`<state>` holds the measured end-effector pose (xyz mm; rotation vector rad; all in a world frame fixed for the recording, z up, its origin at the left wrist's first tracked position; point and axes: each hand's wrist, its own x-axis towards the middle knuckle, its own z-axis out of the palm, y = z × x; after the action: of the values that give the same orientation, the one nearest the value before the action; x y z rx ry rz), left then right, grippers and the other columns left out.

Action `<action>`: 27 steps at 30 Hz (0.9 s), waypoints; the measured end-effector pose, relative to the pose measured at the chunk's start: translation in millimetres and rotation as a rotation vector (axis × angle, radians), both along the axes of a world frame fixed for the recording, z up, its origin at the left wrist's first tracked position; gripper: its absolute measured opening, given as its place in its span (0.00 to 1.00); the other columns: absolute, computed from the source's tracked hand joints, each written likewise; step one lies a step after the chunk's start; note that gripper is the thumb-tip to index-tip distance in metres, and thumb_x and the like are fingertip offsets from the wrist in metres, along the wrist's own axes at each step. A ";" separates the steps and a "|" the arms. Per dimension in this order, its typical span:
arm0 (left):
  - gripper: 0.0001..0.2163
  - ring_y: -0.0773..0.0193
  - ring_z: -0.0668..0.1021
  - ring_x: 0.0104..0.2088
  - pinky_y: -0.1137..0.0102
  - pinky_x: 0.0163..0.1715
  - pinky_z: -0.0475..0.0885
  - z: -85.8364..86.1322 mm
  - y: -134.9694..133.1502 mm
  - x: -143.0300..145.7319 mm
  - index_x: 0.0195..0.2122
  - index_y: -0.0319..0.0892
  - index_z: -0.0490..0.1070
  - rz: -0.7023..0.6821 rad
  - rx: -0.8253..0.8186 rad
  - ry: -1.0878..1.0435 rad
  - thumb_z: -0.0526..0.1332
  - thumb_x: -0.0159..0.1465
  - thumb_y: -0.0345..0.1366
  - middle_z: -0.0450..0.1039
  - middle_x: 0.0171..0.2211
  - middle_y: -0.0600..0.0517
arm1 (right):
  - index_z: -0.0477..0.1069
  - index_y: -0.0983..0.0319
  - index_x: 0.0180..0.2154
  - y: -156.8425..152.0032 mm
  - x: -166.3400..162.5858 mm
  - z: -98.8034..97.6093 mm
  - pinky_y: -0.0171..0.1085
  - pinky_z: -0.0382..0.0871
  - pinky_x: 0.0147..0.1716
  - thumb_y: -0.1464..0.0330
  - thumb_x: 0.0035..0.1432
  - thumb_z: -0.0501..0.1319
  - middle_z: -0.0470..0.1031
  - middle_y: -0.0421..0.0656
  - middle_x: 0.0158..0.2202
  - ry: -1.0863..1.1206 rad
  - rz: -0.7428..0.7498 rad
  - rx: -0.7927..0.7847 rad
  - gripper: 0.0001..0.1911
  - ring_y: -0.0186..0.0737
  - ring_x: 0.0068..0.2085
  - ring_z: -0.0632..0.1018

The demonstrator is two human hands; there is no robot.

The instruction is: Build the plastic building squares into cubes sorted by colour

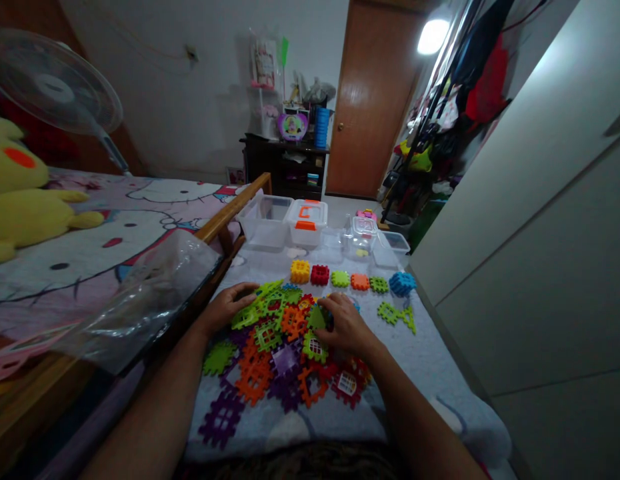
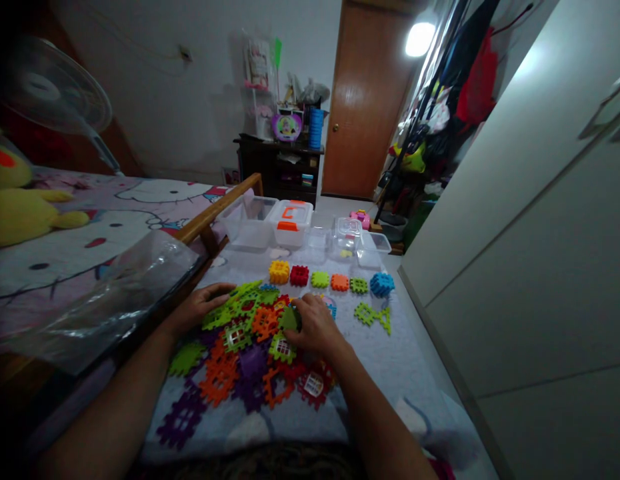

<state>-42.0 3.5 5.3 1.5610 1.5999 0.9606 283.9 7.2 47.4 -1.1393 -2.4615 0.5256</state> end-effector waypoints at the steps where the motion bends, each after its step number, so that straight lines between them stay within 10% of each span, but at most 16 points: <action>1: 0.31 0.47 0.78 0.49 0.58 0.54 0.71 -0.7 0.3 -0.3 0.47 0.42 0.77 0.000 0.000 0.002 0.63 0.52 0.61 0.79 0.48 0.45 | 0.69 0.61 0.48 0.5 0.1 -1.1 0.43 0.63 0.47 0.67 0.49 0.67 0.68 0.46 0.43 0.034 -0.005 -0.016 0.22 0.44 0.45 0.68; 8: 0.30 0.48 0.77 0.50 0.57 0.56 0.68 -5.5 0.7 -2.6 0.48 0.41 0.76 -0.007 -0.011 0.011 0.63 0.53 0.60 0.78 0.49 0.45 | 0.68 0.60 0.39 13.9 17.8 -10.3 0.36 0.65 0.35 0.69 0.53 0.59 0.69 0.38 0.32 0.503 -0.071 -0.442 0.09 0.36 0.33 0.70; 14: 0.30 0.47 0.77 0.51 0.57 0.56 0.68 -4.2 0.4 -2.2 0.49 0.42 0.76 -0.005 -0.017 0.042 0.62 0.54 0.60 0.77 0.50 0.45 | 0.71 0.61 0.40 26.6 63.6 -12.8 0.35 0.63 0.31 0.61 0.50 0.63 0.71 0.39 0.32 0.703 -0.267 -0.567 0.16 0.34 0.30 0.70; 27: 0.29 0.49 0.78 0.48 0.61 0.53 0.70 -1.4 -1.9 0.4 0.47 0.43 0.77 0.007 -0.003 0.069 0.62 0.54 0.60 0.79 0.47 0.47 | 0.72 0.63 0.40 23.8 70.8 -24.9 0.39 0.65 0.42 0.74 0.56 0.56 0.76 0.48 0.40 -0.060 -0.443 0.001 0.10 0.43 0.41 0.74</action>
<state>-41.6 1.6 4.0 1.6033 1.6546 0.9170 354.7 31.1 22.5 -1.6579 -2.1540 0.3593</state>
